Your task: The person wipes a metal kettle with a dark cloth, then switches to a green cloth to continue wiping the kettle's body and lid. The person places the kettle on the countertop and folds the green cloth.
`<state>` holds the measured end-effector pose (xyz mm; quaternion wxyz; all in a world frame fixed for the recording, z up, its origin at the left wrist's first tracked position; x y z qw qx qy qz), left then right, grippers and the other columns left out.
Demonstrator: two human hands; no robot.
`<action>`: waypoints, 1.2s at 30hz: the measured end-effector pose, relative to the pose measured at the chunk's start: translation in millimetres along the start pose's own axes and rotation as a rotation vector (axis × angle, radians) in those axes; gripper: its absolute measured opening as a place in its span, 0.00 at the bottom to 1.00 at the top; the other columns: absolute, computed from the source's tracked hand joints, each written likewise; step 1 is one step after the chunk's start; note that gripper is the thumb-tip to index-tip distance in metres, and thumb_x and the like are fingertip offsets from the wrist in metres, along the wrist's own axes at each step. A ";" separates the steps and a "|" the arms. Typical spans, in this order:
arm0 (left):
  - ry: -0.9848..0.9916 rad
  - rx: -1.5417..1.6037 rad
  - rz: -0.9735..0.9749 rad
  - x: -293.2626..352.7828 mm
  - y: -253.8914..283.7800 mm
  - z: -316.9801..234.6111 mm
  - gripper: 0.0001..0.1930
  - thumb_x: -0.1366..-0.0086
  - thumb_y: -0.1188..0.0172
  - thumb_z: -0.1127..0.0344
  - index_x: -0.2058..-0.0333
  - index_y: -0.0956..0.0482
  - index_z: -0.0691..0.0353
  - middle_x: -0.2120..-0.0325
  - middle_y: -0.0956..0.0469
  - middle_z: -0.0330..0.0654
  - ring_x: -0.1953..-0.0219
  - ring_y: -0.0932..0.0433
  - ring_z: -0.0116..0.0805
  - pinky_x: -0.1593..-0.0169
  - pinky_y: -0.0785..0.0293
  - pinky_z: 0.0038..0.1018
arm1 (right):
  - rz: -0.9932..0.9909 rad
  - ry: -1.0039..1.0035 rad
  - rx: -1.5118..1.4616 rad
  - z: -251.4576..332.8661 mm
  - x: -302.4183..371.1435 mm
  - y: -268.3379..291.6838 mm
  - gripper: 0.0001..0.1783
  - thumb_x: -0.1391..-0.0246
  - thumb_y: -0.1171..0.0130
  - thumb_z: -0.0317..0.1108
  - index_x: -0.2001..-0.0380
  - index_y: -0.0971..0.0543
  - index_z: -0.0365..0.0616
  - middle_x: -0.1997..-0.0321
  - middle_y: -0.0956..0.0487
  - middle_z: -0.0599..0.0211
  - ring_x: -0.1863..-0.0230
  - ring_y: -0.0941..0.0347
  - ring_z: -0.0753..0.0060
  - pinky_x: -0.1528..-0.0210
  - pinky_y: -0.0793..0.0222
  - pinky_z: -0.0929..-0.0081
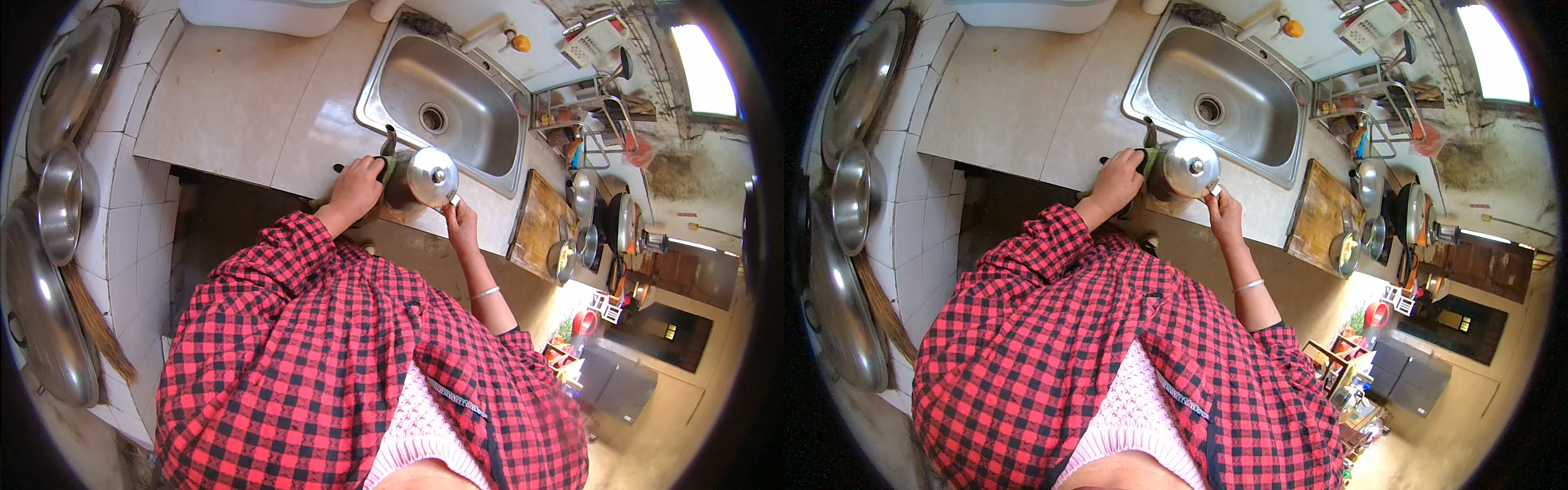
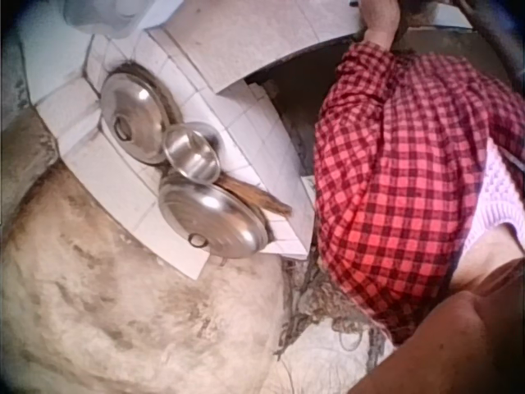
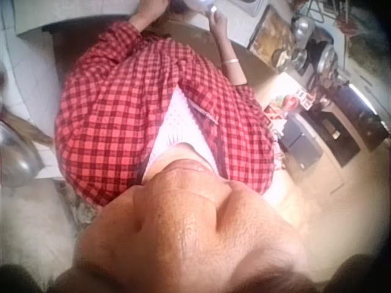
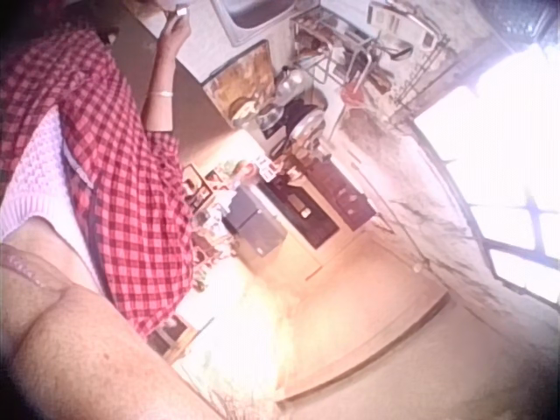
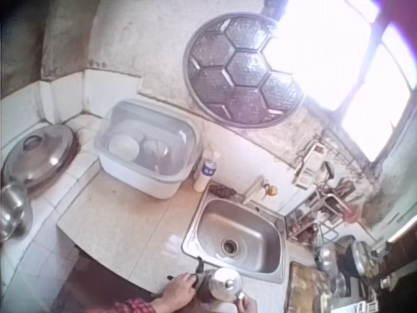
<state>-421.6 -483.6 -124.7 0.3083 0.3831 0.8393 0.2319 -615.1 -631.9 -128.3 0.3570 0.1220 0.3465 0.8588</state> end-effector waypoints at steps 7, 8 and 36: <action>0.413 0.376 0.076 41.1 -17.2 50.5 0.07 0.41 0.47 0.70 0.67 0.24 0.67 0.68 0.24 0.49 0.58 0.26 0.51 0.58 0.28 0.43 | 0.026 -0.021 0.086 2.6 -0.8 0.6 0.10 0.41 0.45 0.36 0.64 0.23 0.40 0.75 0.22 0.51 0.73 0.24 0.50 0.69 0.31 0.62; 0.423 0.488 -0.016 39.0 -14.5 53.0 0.09 0.39 0.45 0.68 0.63 0.24 0.68 0.64 0.25 0.49 0.56 0.28 0.51 0.55 0.29 0.41 | 0.021 -0.033 0.091 2.8 -1.7 2.3 0.10 0.41 0.45 0.36 0.63 0.23 0.40 0.75 0.22 0.50 0.73 0.24 0.50 0.69 0.31 0.62; 0.110 0.098 -0.120 17.0 -2.9 25.3 0.13 0.43 0.49 0.76 0.58 0.24 0.69 0.59 0.25 0.48 0.55 0.29 0.48 0.49 0.32 0.38 | -0.022 -0.031 0.027 16.4 1.7 1.5 0.11 0.39 0.45 0.37 0.63 0.24 0.39 0.74 0.22 0.51 0.73 0.25 0.52 0.68 0.31 0.66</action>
Point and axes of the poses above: each hand's wrist, its own x-axis away from the middle knuckle, its own y-axis out of the back of the hand, z = x × y, the point moved 10 cm from there along -x, towards the middle knuckle
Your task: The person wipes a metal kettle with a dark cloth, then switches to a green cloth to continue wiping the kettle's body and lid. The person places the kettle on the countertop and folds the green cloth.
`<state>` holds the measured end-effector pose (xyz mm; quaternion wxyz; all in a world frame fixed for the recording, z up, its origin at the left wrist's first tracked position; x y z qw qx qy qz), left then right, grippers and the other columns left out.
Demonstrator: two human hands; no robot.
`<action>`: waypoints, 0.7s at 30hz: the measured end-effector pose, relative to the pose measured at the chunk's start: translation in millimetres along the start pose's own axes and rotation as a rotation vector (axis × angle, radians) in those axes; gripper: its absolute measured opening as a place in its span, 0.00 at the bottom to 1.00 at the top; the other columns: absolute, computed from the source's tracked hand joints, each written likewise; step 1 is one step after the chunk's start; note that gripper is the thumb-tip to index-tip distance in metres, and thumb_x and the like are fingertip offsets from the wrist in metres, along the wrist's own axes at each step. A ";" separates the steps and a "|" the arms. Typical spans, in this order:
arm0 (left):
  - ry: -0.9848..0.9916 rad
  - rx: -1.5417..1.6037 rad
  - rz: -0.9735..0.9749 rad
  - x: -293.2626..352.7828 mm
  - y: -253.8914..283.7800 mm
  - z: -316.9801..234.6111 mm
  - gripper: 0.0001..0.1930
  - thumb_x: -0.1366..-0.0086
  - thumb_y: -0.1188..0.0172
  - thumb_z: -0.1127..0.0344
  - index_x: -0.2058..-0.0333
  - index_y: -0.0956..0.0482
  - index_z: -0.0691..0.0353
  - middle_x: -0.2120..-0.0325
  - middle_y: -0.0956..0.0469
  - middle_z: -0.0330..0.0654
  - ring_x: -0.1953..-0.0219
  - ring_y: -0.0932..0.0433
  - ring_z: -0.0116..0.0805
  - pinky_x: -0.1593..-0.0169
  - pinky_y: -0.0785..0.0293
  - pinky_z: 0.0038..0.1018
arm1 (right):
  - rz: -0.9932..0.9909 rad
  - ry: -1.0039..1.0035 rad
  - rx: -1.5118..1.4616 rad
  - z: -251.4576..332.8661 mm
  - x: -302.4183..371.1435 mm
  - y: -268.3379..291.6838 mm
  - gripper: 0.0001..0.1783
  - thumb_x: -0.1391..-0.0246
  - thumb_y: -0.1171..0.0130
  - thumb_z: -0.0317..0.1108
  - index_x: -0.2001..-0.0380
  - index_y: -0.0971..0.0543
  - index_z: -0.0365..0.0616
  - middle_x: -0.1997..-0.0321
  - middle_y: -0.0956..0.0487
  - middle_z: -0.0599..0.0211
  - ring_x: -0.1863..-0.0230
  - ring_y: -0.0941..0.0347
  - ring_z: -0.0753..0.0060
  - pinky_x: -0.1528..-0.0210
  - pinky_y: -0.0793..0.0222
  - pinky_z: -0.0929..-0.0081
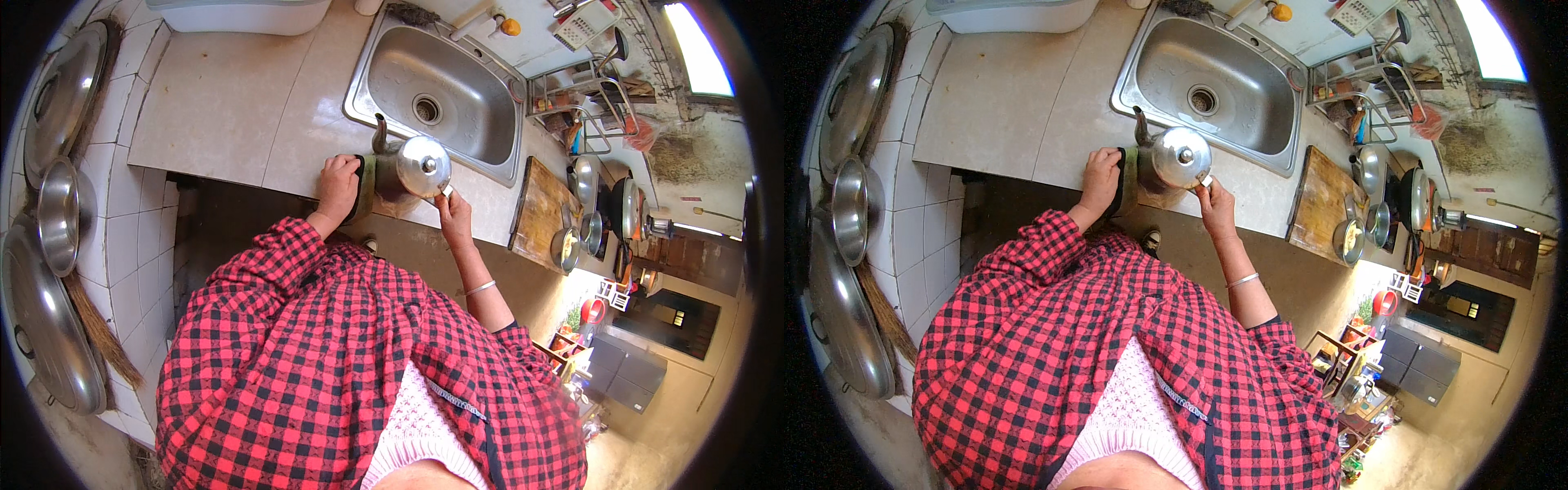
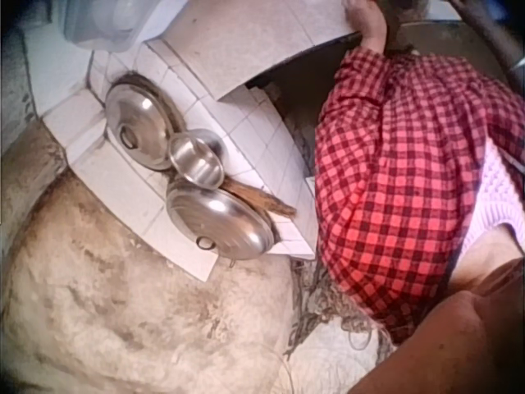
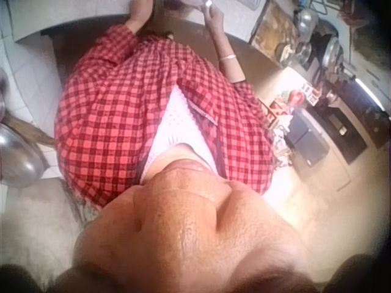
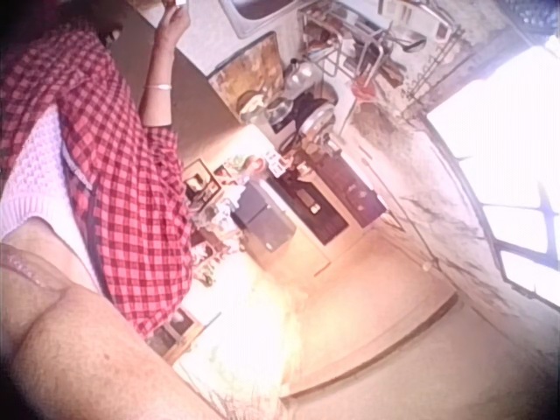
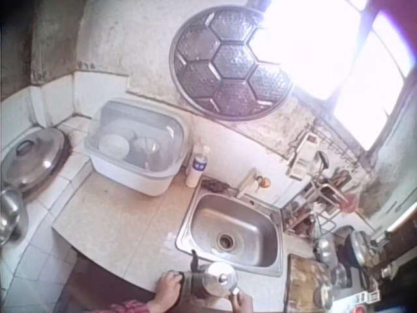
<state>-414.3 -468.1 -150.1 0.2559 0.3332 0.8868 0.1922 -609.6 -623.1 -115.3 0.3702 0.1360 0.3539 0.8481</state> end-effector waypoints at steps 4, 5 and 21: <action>0.019 0.290 -0.096 -5.0 -3.0 -20.8 0.12 0.44 0.49 0.76 0.61 0.23 0.70 0.58 0.26 0.50 0.54 0.30 0.49 0.47 0.34 0.36 | 0.012 -0.013 0.013 -4.7 -0.9 -0.7 0.12 0.40 0.44 0.38 0.63 0.25 0.39 0.75 0.23 0.49 0.74 0.25 0.51 0.69 0.31 0.65; -0.016 0.334 -0.095 -7.6 -3.2 -26.5 0.12 0.45 0.49 0.76 0.61 0.23 0.70 0.57 0.27 0.51 0.54 0.30 0.50 0.47 0.34 0.37 | 0.020 -0.014 0.013 -4.7 -0.7 -1.4 0.11 0.40 0.44 0.37 0.63 0.25 0.39 0.75 0.23 0.49 0.74 0.26 0.51 0.69 0.31 0.65; 0.729 0.533 0.333 13.0 -46.5 73.2 0.20 0.42 0.54 0.76 0.50 0.26 0.66 0.60 0.21 0.43 0.61 0.22 0.34 0.57 0.26 0.30 | -0.024 -0.002 -0.038 -1.3 -1.1 2.1 0.09 0.40 0.44 0.35 0.64 0.24 0.39 0.77 0.25 0.52 0.77 0.27 0.60 0.70 0.32 0.69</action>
Point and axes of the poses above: each hand's wrist, its own x-axis away from the middle knuckle, its own y-axis out of the back of the hand, z = x × y, the point moved 10 cm from there along -x, towards the middle knuckle
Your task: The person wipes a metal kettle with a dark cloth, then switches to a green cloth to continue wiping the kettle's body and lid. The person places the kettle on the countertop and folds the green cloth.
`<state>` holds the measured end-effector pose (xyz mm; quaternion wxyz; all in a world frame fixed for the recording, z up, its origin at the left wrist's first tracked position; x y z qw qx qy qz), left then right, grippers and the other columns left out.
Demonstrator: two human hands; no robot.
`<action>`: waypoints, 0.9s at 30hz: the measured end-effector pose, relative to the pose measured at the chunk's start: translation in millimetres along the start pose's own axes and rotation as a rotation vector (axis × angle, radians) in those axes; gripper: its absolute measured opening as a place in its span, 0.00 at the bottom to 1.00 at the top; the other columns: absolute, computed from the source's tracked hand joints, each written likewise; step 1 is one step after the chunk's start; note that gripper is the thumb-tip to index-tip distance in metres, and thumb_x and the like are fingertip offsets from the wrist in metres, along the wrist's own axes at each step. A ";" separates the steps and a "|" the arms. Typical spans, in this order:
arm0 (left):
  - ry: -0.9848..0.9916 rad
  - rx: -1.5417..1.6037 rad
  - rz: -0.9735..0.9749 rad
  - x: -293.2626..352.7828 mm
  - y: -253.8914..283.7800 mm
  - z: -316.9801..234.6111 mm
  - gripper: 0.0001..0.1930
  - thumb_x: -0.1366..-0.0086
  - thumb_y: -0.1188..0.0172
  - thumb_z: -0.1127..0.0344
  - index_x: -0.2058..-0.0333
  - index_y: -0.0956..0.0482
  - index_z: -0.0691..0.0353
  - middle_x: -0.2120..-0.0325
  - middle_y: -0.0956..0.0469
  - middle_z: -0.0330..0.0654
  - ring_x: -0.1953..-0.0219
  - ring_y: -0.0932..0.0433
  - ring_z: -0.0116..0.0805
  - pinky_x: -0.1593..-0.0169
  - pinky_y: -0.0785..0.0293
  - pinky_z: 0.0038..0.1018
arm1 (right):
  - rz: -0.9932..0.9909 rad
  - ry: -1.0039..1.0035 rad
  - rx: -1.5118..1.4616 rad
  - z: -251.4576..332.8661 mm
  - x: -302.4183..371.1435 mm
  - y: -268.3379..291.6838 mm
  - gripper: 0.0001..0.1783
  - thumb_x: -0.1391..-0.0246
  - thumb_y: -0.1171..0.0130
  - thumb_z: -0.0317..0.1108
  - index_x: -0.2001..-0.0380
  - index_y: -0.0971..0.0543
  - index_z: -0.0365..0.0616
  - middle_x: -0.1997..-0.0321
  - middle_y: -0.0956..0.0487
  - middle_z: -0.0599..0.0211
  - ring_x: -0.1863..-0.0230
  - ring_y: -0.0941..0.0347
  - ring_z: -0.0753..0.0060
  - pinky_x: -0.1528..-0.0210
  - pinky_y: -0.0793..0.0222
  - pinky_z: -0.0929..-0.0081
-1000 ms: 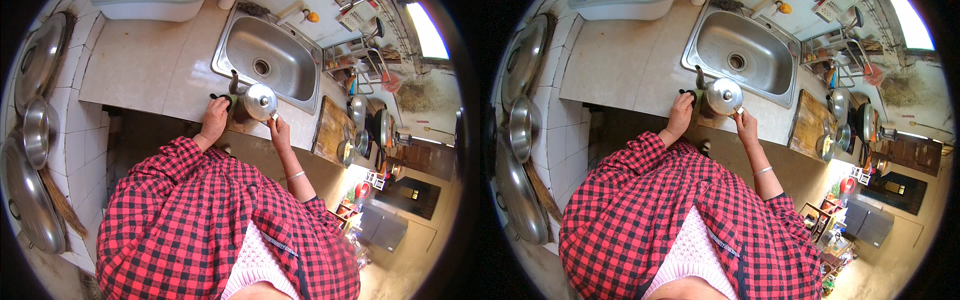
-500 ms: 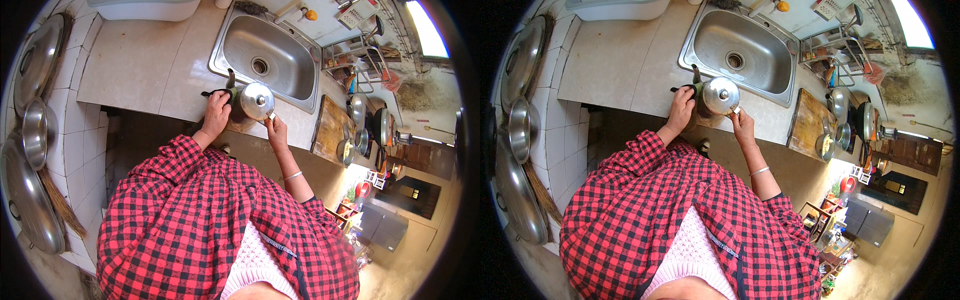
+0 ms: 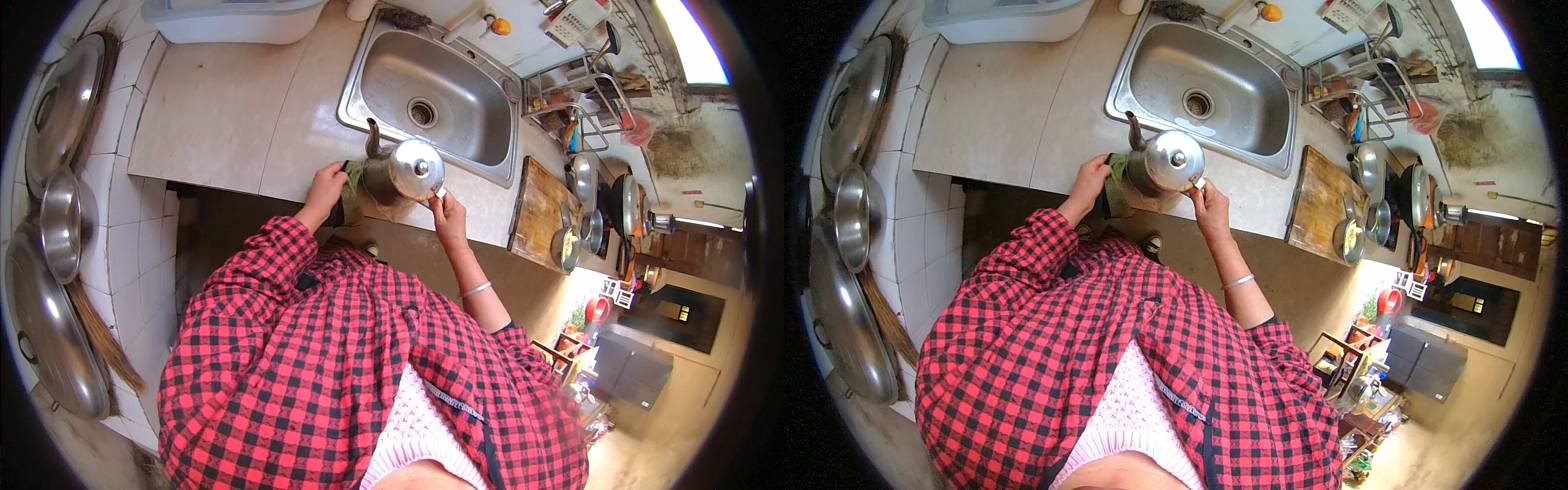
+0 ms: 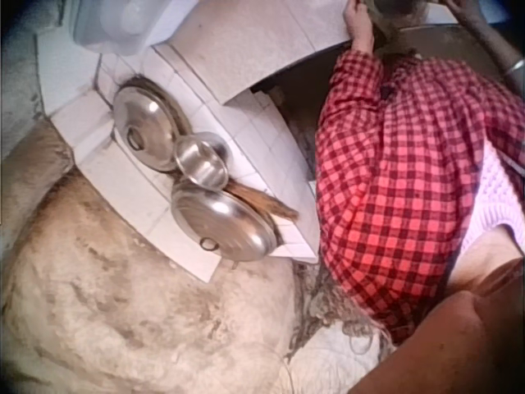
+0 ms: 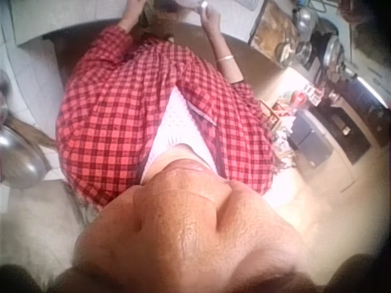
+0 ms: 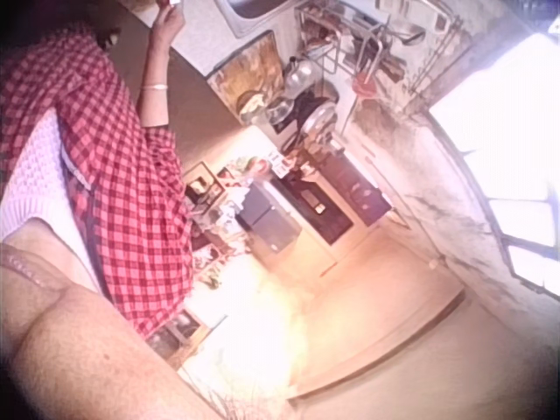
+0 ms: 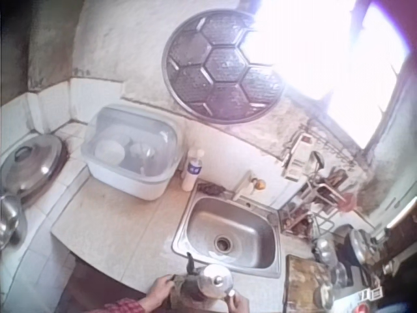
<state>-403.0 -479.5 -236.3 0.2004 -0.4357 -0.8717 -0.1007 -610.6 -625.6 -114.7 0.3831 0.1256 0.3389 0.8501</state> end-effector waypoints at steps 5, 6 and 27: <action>-0.214 0.933 0.141 6.8 -0.5 -48.7 0.20 0.38 0.50 0.76 0.47 0.28 0.69 0.57 0.22 0.40 0.57 0.23 0.26 0.52 0.25 0.25 | 0.033 -0.027 0.015 -3.5 -1.1 -1.3 0.10 0.40 0.44 0.36 0.64 0.24 0.40 0.78 0.25 0.52 0.77 0.28 0.56 0.71 0.32 0.68; -0.250 0.923 0.112 5.8 1.6 -61.4 0.20 0.39 0.47 0.76 0.46 0.28 0.68 0.57 0.22 0.40 0.57 0.23 0.26 0.52 0.25 0.24 | 0.033 -0.009 0.010 -1.8 -1.4 -0.8 0.10 0.41 0.44 0.36 0.64 0.23 0.40 0.78 0.25 0.52 0.77 0.28 0.55 0.71 0.32 0.67; -0.711 -0.143 -0.531 -19.9 -15.6 -143.7 0.18 0.42 0.33 0.57 0.64 0.26 0.65 0.71 0.24 0.48 0.68 0.24 0.46 0.61 0.27 0.34 | 0.057 0.025 0.033 4.5 -4.1 -0.9 0.09 0.41 0.44 0.35 0.65 0.24 0.39 0.79 0.26 0.49 0.76 0.27 0.47 0.74 0.33 0.62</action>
Point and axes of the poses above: each hand's wrist, its own x-axis away from the middle knuckle, its own y-axis out of the back of the hand, z = x × y, the point moved 10 cm from there along -x, towards the middle knuckle
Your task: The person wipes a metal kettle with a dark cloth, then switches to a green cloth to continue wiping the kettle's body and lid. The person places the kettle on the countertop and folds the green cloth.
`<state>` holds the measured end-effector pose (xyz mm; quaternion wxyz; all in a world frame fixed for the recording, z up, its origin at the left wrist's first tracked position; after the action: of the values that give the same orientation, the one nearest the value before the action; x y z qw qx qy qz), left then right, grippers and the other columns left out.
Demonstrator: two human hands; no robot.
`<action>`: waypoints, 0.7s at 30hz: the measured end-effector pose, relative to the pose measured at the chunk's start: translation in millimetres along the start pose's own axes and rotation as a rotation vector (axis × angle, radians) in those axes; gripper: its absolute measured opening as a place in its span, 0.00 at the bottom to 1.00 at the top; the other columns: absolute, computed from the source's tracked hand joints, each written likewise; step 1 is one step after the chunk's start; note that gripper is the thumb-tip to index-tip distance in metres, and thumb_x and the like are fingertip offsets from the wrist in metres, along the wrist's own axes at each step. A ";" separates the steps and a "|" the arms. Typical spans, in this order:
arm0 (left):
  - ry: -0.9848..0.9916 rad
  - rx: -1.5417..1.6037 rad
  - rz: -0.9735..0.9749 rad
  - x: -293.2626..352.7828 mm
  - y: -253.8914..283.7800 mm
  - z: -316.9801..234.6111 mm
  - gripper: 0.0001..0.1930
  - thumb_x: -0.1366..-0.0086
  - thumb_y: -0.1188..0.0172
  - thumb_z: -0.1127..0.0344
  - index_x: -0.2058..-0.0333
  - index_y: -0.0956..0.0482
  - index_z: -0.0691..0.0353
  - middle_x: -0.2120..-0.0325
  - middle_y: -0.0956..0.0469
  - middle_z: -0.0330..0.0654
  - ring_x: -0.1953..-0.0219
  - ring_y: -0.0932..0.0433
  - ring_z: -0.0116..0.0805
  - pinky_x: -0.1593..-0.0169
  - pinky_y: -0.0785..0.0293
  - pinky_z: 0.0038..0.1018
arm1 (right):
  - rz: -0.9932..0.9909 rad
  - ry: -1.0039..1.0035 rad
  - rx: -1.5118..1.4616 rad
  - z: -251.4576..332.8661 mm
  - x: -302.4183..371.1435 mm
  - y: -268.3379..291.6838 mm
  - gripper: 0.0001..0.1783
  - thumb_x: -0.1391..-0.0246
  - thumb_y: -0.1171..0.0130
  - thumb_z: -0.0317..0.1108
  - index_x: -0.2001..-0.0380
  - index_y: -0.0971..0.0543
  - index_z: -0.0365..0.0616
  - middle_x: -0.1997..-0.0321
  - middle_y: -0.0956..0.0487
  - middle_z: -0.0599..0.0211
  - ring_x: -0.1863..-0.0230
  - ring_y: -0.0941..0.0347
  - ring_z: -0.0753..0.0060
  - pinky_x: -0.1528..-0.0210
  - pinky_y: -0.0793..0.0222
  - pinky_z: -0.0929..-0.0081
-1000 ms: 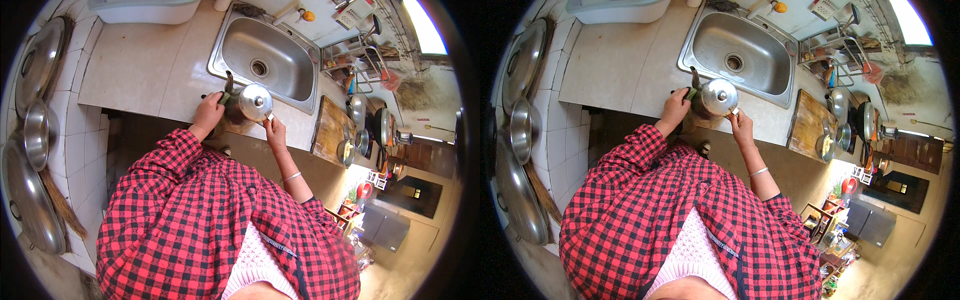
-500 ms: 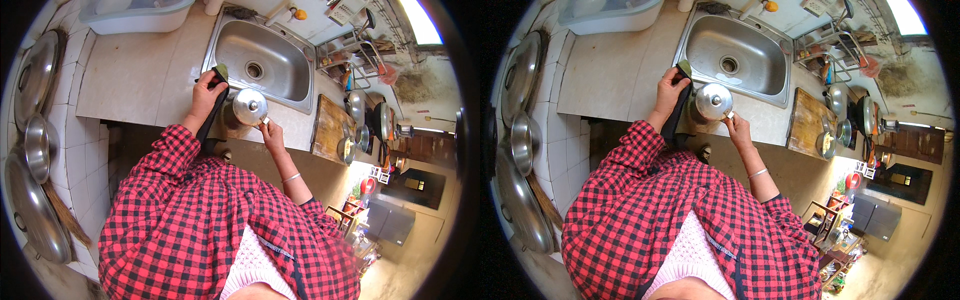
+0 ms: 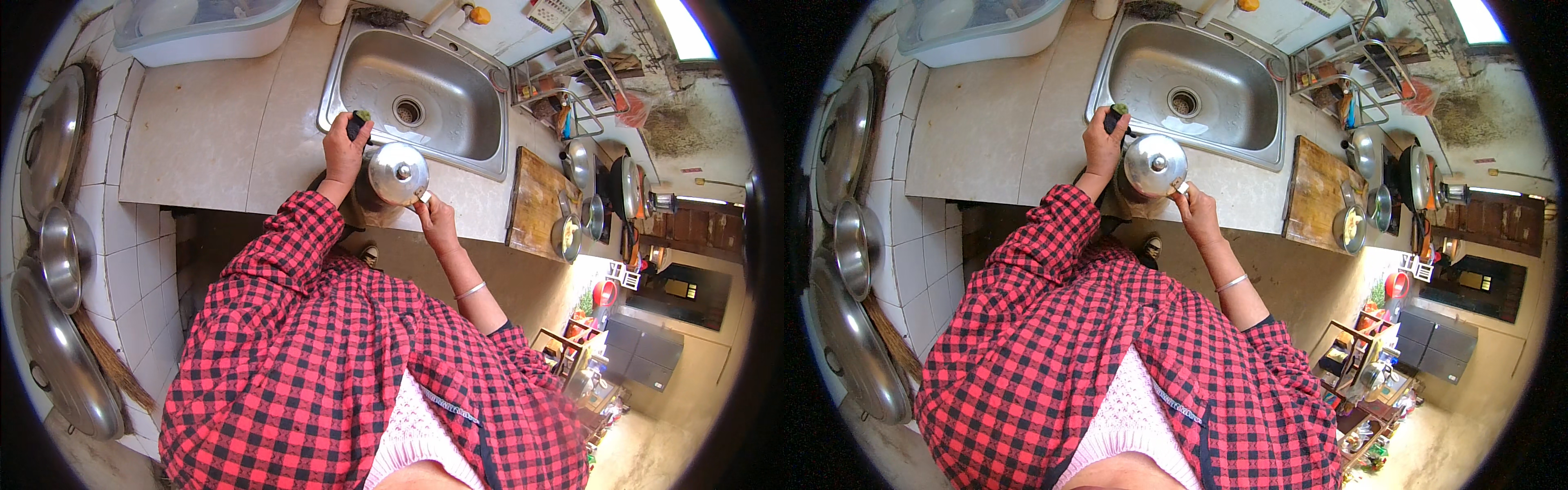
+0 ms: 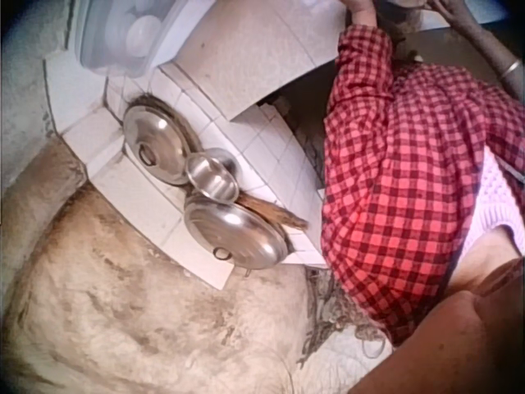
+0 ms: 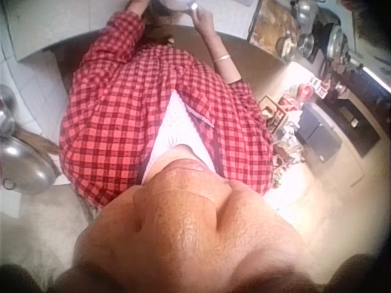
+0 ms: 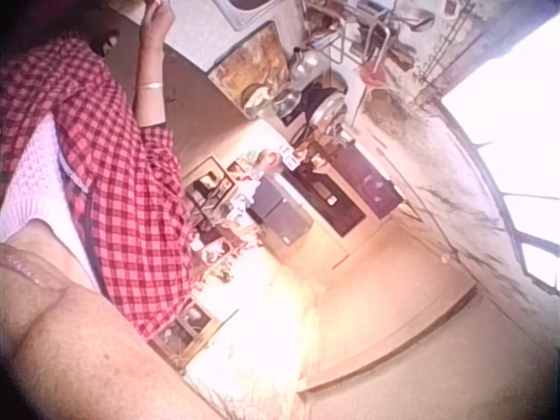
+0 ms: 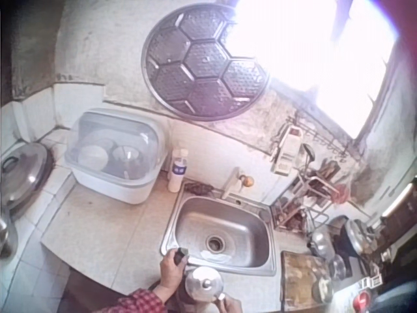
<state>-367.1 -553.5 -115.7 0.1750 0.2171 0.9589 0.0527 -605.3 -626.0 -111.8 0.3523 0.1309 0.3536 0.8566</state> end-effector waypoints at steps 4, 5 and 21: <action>0.180 0.272 0.030 -4.9 -6.6 19.3 0.18 0.37 0.38 0.52 0.70 0.25 0.64 0.78 0.24 0.40 0.74 0.28 0.28 0.66 0.30 0.26 | -0.017 -0.006 0.006 2.5 1.1 1.6 0.09 0.40 0.44 0.35 0.65 0.25 0.40 0.77 0.25 0.49 0.75 0.26 0.46 0.73 0.33 0.61; 0.238 0.431 0.002 -5.7 -6.9 24.8 0.17 0.36 0.38 0.54 0.70 0.24 0.64 0.76 0.24 0.34 0.72 0.29 0.23 0.66 0.31 0.24 | -0.021 -0.003 -0.003 2.7 0.7 2.5 0.09 0.40 0.44 0.35 0.65 0.25 0.40 0.77 0.24 0.49 0.74 0.26 0.45 0.72 0.32 0.61; 0.720 1.267 -0.239 -22.1 35.4 74.9 0.17 0.34 0.43 0.50 0.59 0.21 0.59 0.63 0.19 0.39 0.63 0.21 0.34 0.56 0.24 0.31 | 0.019 -0.011 0.018 -6.1 -6.5 0.7 0.11 0.41 0.42 0.37 0.68 0.27 0.39 0.80 0.27 0.49 0.77 0.29 0.45 0.74 0.35 0.60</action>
<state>-307.5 -529.4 -172.5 -0.3050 0.1400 0.8205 -0.4627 -603.8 -634.1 -115.5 0.3450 0.1424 0.3582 0.8558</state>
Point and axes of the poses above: each hand's wrist, its own x-axis away from the middle knuckle, its own y-axis out of the back of the hand, z = x × y, the point moved 10 cm from there along -x, towards the middle knuckle
